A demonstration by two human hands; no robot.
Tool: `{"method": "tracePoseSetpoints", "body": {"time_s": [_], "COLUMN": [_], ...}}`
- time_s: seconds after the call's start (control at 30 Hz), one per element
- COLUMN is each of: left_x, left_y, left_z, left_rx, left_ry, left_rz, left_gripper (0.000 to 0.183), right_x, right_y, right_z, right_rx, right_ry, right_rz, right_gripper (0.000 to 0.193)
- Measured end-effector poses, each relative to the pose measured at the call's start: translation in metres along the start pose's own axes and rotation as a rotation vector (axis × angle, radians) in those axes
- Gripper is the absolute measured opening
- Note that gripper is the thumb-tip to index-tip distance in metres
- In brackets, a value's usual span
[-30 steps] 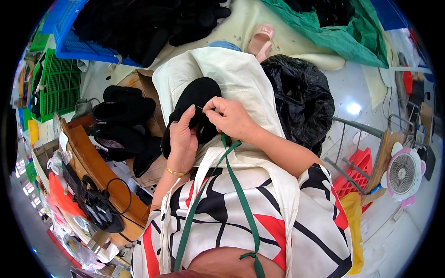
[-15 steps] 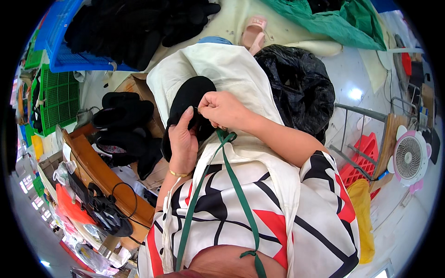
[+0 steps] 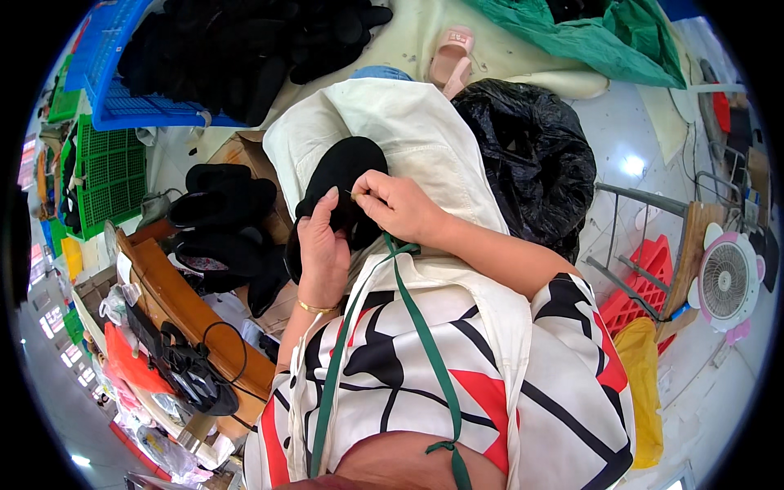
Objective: The person sits on the floor and sews a black shoe using a needle and thread. They pull the thread through the shoe material, adjust the shoe, and occasionally reach for other shoes from a nearby pile.
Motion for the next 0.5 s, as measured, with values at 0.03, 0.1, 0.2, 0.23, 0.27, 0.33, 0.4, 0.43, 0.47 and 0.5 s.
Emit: {"method": "tracePoseSetpoints", "body": {"time_s": [0.03,0.1,0.2,0.23,0.27,0.33,0.4,0.43,0.47,0.5], "left_x": [-0.0010,-0.0013,-0.0010,-0.0008,-0.0005,0.0014,0.0019,0.0024,0.0027,0.0025], "left_y": [0.0021,0.0031,0.0017,0.0007,-0.0005,-0.0032,-0.0056,-0.0049,-0.0043,-0.0031], "left_z": [-0.0010,-0.0014,-0.0015,-0.0010,-0.0006,-0.0002,0.0000,0.0005,0.0012,0.0013], "left_rx": [-0.005,-0.006,0.002,0.002,0.001,-0.003,-0.007,-0.003,0.002,0.011], "left_ry": [0.002,0.000,-0.025,-0.041,-0.057,-0.096,-0.111,-0.113,-0.116,-0.093], "left_rz": [0.002,0.001,-0.006,-0.008,-0.010,-0.007,-0.004,0.004,0.012,0.025], "left_gripper": [0.019,0.017,0.014,0.013,0.012,0.011,0.010,0.010,0.010,0.010], "right_x": [-0.0005,-0.0013,-0.0016,-0.0017,-0.0017,-0.0019,-0.0028,-0.0027,-0.0022,-0.0012], "right_y": [-0.0004,-0.0009,-0.0007,-0.0009,-0.0006,-0.0004,0.0003,0.0008,0.0019,0.0027], "right_z": [0.0006,0.0022,0.0035,0.0043,0.0045,0.0064,0.0100,0.0089,0.0078,0.0066], "right_rx": [-0.009,-0.028,-0.037,-0.059,-0.080,-0.105,-0.111,-0.099,-0.088,-0.077], "right_ry": [-0.008,-0.023,-0.032,-0.053,-0.075,-0.087,-0.068,-0.030,0.007,0.044], "right_rz": [-0.002,-0.006,-0.011,-0.025,-0.038,-0.062,-0.083,-0.083,-0.084,-0.085], "right_gripper": [0.010,0.010,0.009,0.009,0.009,0.008,0.007,0.007,0.008,0.008]}}
Point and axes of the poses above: each hand's wrist, its own x-axis towards the middle knuckle, its own y-axis out of the palm, z = x × y, the point moved 8 cm from there along x, towards the middle knuckle, and after that the axes turned 5 degrees about -x, right-handed, at the moved point
